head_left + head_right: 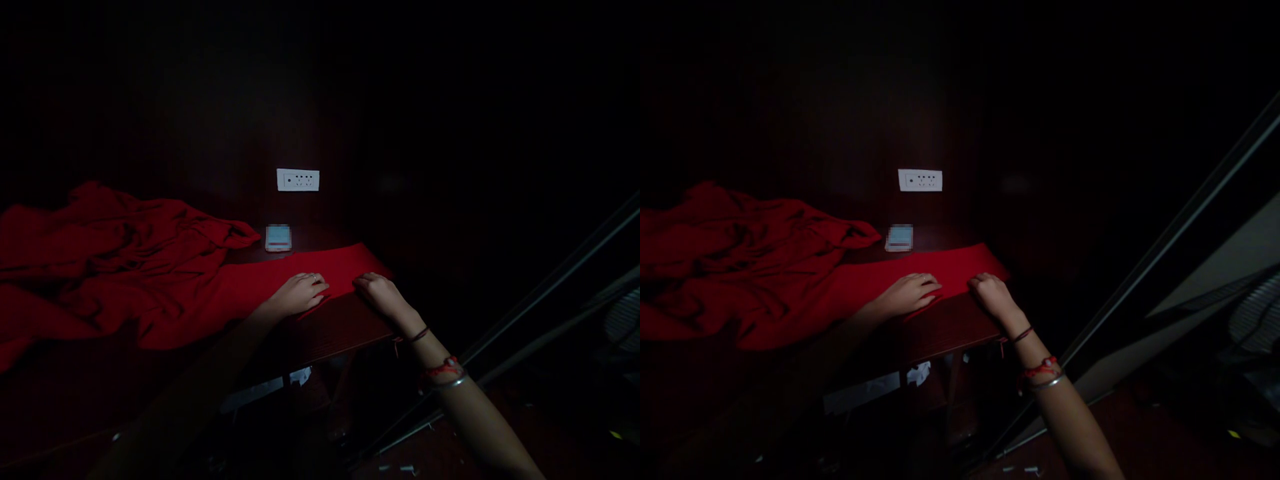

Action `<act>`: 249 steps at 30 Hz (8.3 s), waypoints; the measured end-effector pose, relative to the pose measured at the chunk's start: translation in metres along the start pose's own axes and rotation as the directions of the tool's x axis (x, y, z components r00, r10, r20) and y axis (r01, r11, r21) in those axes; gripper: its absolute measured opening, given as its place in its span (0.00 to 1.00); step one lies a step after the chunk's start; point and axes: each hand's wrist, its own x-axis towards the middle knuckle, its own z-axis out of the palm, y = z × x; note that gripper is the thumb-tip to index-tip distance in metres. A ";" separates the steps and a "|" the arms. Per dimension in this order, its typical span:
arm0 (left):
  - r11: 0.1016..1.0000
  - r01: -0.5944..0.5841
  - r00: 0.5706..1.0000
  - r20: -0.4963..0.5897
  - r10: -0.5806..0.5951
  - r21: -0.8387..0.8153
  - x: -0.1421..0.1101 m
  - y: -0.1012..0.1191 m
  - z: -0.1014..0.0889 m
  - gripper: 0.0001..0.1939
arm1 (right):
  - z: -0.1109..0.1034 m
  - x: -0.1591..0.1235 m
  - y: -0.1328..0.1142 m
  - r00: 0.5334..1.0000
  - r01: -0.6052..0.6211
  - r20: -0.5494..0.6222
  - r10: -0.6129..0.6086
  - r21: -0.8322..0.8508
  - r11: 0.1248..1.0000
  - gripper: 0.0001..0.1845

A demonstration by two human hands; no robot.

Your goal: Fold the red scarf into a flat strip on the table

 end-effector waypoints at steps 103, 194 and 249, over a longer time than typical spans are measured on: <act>0.694 0.720 0.622 0.430 -0.654 0.013 -0.040 -0.038 -0.011 0.51 | 0.038 0.116 -0.054 0.901 -0.086 0.432 -0.045 0.279 0.956 0.39; 0.852 0.348 0.889 0.150 -0.432 0.390 -0.129 -0.010 -0.056 0.12 | 0.005 0.062 -0.122 0.909 0.417 -0.077 -0.410 0.113 0.902 0.10; 0.918 0.286 0.955 -0.010 -0.295 0.275 -0.107 -0.065 -0.026 0.10 | 0.021 0.101 -0.063 0.829 0.558 -0.060 -0.556 0.029 0.829 0.10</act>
